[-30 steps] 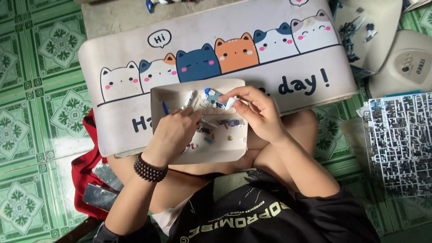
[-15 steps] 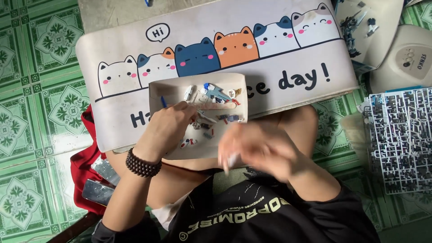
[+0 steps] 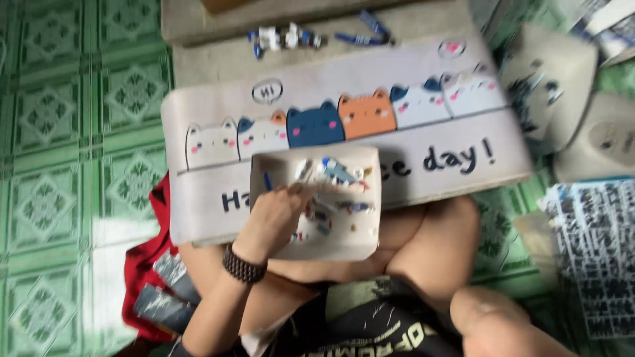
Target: The person assembles small plastic model parts by hand, picking pieces from a tray and snapping them together. The person works on a lap tray with scattered components and occasionally adjusts the assembled sub-assembly.
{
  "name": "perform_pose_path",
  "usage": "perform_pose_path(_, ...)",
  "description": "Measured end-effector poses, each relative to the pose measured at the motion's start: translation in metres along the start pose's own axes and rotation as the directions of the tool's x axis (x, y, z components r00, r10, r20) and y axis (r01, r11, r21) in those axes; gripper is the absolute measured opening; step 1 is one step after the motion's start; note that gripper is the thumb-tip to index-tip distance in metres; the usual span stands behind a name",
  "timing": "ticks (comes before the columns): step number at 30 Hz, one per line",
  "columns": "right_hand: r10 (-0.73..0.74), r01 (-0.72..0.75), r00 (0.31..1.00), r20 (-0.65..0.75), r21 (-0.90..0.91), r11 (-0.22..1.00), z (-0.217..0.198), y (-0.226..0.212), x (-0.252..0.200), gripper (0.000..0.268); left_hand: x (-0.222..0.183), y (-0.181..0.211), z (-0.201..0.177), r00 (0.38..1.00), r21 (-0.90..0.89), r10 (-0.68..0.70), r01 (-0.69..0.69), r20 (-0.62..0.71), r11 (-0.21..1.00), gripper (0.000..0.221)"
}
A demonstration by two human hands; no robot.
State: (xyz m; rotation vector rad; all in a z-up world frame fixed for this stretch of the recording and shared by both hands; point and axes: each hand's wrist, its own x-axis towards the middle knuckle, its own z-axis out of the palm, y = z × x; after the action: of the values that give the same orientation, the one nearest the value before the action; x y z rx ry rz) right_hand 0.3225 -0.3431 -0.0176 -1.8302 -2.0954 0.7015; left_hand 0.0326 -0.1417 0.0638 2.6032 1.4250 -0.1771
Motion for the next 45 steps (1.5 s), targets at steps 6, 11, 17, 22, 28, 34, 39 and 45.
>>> perform_pose_path(6,-0.437,0.905,0.174,-0.883,-0.032,0.425,-0.03,-0.062,0.116,0.02,-0.002,-0.019,0.019,0.999,-0.077,-0.015,0.013,-0.038,0.997,0.021)
perform_pose_path(11,-0.496,0.758,0.432,-0.753,0.005,0.652,-0.011,-0.068,0.156,0.013,-0.012,-0.016,0.03,0.995,-0.169,-0.094,0.091,-0.014,0.981,0.024)
perform_pose_path(17,-0.469,0.698,0.546,-0.694,0.067,0.713,-0.01,-0.079,0.185,0.015,-0.019,-0.02,0.026,0.991,-0.18,-0.094,0.109,0.091,0.978,0.018)
perform_pose_path(22,-0.308,0.608,0.772,-0.556,0.504,0.614,-0.019,-0.085,0.199,0.016,0.002,-0.016,0.034,0.998,-0.045,-0.068,0.068,0.001,0.997,0.01)
perform_pose_path(28,-0.238,0.541,0.832,-0.501,0.636,0.55,-0.019,-0.086,0.196,0.015,0.01,-0.009,0.03,0.999,0.055,0.013,-0.015,0.045,0.998,0.004)
perform_pose_path(34,-0.162,0.491,0.868,-0.469,0.765,0.416,-0.025,-0.095,0.185,0.017,0.006,-0.007,0.01,0.996,-0.121,0.08,-0.085,-0.047,0.989,0.006)
perform_pose_path(39,-0.172,0.473,0.881,-0.441,0.8,0.369,-0.031,-0.107,0.178,0.019,-0.005,0.013,0.022,0.943,-0.942,-0.12,-0.322,-0.31,-0.096,0.006)
perform_pose_path(45,-0.201,0.484,0.874,-0.442,0.77,0.416,-0.036,-0.107,0.187,0.029,0.015,0.024,0.019,0.953,-0.946,-0.214,-0.257,-0.214,-0.196,0.015)
